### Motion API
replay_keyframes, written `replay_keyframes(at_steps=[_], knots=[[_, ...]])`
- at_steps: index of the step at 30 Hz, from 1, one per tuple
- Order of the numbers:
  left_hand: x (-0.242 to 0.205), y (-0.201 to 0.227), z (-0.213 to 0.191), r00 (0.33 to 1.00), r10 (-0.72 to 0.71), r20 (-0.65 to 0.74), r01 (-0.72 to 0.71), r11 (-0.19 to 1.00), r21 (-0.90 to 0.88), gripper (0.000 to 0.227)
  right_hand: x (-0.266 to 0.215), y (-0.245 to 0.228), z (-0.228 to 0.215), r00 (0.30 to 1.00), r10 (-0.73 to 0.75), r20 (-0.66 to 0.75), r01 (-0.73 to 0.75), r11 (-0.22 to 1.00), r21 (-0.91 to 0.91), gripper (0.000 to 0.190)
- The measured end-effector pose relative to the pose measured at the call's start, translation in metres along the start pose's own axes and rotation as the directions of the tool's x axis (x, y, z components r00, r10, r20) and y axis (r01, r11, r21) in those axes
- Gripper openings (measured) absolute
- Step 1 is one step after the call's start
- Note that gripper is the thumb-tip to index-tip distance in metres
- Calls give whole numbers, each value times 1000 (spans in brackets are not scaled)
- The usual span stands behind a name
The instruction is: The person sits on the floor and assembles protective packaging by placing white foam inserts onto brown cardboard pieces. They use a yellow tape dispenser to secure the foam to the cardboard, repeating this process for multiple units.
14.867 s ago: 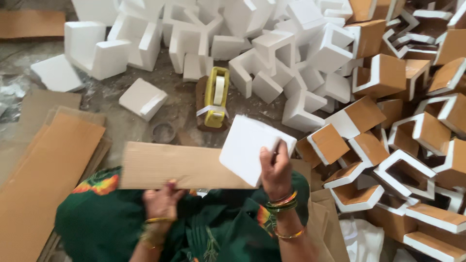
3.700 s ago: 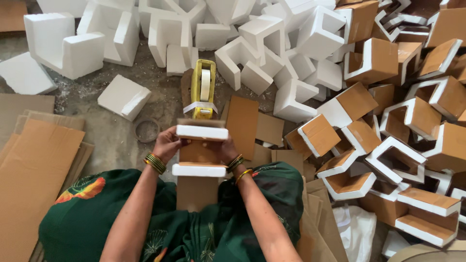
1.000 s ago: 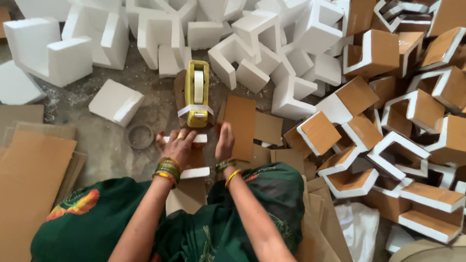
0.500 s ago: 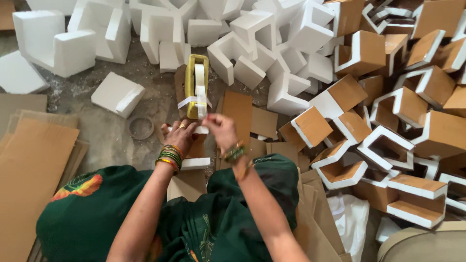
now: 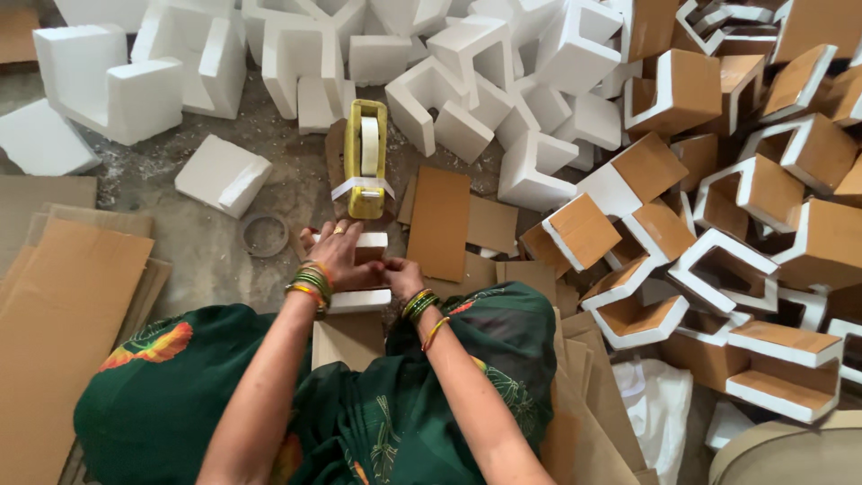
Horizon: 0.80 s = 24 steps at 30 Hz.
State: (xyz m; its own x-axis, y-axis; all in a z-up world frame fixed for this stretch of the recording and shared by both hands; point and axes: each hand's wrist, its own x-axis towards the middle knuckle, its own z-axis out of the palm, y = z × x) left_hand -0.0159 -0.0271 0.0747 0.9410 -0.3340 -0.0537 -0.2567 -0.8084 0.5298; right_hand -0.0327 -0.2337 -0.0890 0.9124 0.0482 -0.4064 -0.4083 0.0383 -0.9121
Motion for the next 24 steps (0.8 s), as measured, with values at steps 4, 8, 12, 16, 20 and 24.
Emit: replay_keyframes(at_steps=[4,8,12,16,20,24], knots=[[-3,31,-4,978,-159,-135,181,968,173,55,10,3,0,998,-30,-55,31,999,27,23],[-5,33,-4,976,-156,-151,181,969,166,52,-11,-37,2,877,-322,-358,224,931,-289,27],[-8,31,1,978,-123,-171,144,983,117,50,-7,-107,19,933,-236,-271,219,971,-94,37],[-2,26,3,973,-160,-168,181,976,120,56,42,-120,22,1000,-14,-13,12,992,-126,34],[5,19,10,977,-164,-139,175,982,77,65,74,-89,-1,949,313,46,-304,941,-150,26],[-7,23,11,972,-197,-125,205,977,56,63,91,-42,-12,909,401,112,-389,914,-112,24]])
